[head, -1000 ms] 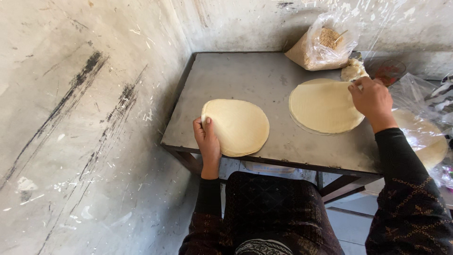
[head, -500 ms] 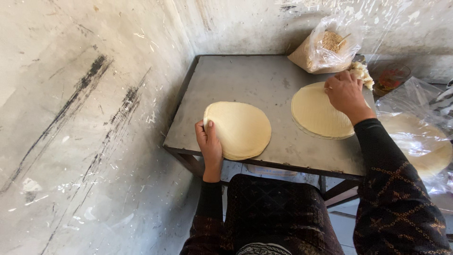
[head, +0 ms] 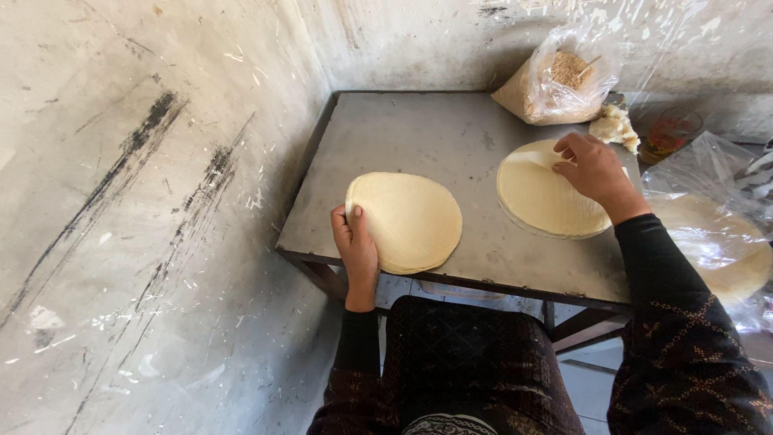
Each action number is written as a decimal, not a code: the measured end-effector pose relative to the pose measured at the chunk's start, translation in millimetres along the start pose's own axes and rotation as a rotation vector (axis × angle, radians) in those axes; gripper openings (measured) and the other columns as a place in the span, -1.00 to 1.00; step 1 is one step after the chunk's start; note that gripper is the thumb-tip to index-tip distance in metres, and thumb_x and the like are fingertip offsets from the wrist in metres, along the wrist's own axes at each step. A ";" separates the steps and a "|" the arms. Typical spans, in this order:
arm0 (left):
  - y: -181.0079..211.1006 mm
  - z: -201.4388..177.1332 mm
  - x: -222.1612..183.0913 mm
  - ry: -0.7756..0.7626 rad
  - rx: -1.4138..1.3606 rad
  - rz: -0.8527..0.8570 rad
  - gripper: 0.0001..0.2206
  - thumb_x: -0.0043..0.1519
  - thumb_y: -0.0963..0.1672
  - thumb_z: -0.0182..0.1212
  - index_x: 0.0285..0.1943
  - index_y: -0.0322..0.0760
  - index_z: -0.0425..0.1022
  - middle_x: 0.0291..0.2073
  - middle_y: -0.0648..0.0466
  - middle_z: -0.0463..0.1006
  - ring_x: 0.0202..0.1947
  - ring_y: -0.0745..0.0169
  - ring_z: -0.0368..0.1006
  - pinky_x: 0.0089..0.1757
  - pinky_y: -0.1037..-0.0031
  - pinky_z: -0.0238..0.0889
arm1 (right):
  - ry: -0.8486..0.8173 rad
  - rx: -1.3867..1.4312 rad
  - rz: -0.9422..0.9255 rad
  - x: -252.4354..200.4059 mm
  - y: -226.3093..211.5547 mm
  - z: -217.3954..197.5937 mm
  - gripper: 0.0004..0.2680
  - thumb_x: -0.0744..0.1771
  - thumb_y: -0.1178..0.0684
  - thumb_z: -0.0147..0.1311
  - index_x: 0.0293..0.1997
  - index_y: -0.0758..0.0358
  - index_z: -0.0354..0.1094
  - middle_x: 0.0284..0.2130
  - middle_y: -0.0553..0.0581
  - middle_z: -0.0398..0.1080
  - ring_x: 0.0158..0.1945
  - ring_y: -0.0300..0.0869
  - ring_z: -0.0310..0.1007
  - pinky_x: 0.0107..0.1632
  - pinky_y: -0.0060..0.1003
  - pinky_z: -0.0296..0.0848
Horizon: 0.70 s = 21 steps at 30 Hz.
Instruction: The person folds thin circular dough sheets into quarters by hand on a metal table, organizes them into stacks, and places them inside a plastic bag.
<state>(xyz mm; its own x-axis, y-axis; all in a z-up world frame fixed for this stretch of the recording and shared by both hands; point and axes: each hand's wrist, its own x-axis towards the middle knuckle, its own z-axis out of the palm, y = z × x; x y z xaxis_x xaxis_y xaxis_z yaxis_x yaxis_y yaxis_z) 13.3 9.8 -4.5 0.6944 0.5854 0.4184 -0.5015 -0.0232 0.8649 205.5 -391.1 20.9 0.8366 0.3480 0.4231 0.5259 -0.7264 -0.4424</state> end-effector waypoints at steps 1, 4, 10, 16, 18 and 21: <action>-0.1 -0.6 0.0 0.002 0.014 -0.005 -0.80 0.46 -0.08 0.02 0.00 -0.36 0.31 -0.22 0.10 0.38 -0.22 0.43 0.24 -0.13 0.52 0.24 | 0.011 -0.007 0.002 0.1 -0.9 0.7 -0.76 0.26 0.12 0.31 0.00 0.21 0.42 -0.23 0.16 0.46 -0.13 0.00 0.48 -0.04 -0.08 0.43; -0.6 -0.3 0.5 0.001 0.028 -0.009 -0.80 0.45 -0.08 0.02 -0.01 -0.35 0.31 -0.22 0.10 0.39 -0.22 0.43 0.26 -0.13 0.52 0.25 | 0.069 -0.092 -0.016 3.5 3.3 3.7 -0.77 0.27 0.12 0.33 -0.01 0.19 0.44 -0.30 0.12 0.49 -0.13 0.00 0.45 -0.01 -0.07 0.40; -0.6 -1.1 -0.4 -0.006 0.007 0.012 -0.80 0.46 -0.08 0.02 0.00 -0.36 0.32 -0.21 0.09 0.39 -0.20 0.42 0.26 -0.11 0.52 0.26 | 0.337 -0.347 -0.063 15.8 6.6 9.5 -0.77 0.28 0.07 0.36 0.00 0.12 0.48 -0.14 0.15 0.47 -0.01 0.06 0.39 0.07 0.02 0.28; 6.5 0.8 1.0 -0.004 -0.046 -0.052 -0.77 0.47 -0.07 -0.02 0.02 -0.38 0.34 -0.18 0.06 0.43 -0.16 0.39 0.33 -0.07 0.48 0.29 | 0.417 -0.403 -0.034 10.0 -10.2 5.7 -0.93 0.42 0.15 0.23 -0.02 0.15 0.48 -0.12 0.13 0.43 0.07 0.03 0.35 0.17 0.02 0.25; 12.5 2.8 1.8 0.004 -0.191 -0.131 -0.73 0.47 -0.05 -0.06 0.05 -0.40 0.36 -0.13 0.03 0.47 -0.12 0.35 0.38 -0.05 0.45 0.32 | 0.396 -0.363 -0.091 9.8 -31.1 2.4 -0.97 0.43 0.16 0.24 -0.06 0.17 0.49 -0.14 0.10 0.45 0.04 -0.01 0.39 0.14 -0.04 0.31; 19.9 1.1 2.1 -0.110 -0.376 -0.135 -0.65 0.46 -0.02 -0.15 0.14 -0.39 0.37 -0.03 0.02 0.50 -0.02 0.33 0.44 0.04 0.45 0.35 | 0.303 -0.098 -0.243 5.6 -91.7 9.1 -0.94 0.40 0.21 0.23 -0.08 0.23 0.48 -0.12 0.13 0.48 -0.08 -0.09 0.49 0.01 -0.16 0.46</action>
<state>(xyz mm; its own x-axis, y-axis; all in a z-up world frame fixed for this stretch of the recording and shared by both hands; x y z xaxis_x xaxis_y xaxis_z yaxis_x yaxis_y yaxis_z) 5.4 9.7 13.9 0.8076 0.4722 0.3532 -0.5417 0.3575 0.7607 163.3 -317.2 56.7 0.5988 0.3369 0.7266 0.6736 -0.7026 -0.2294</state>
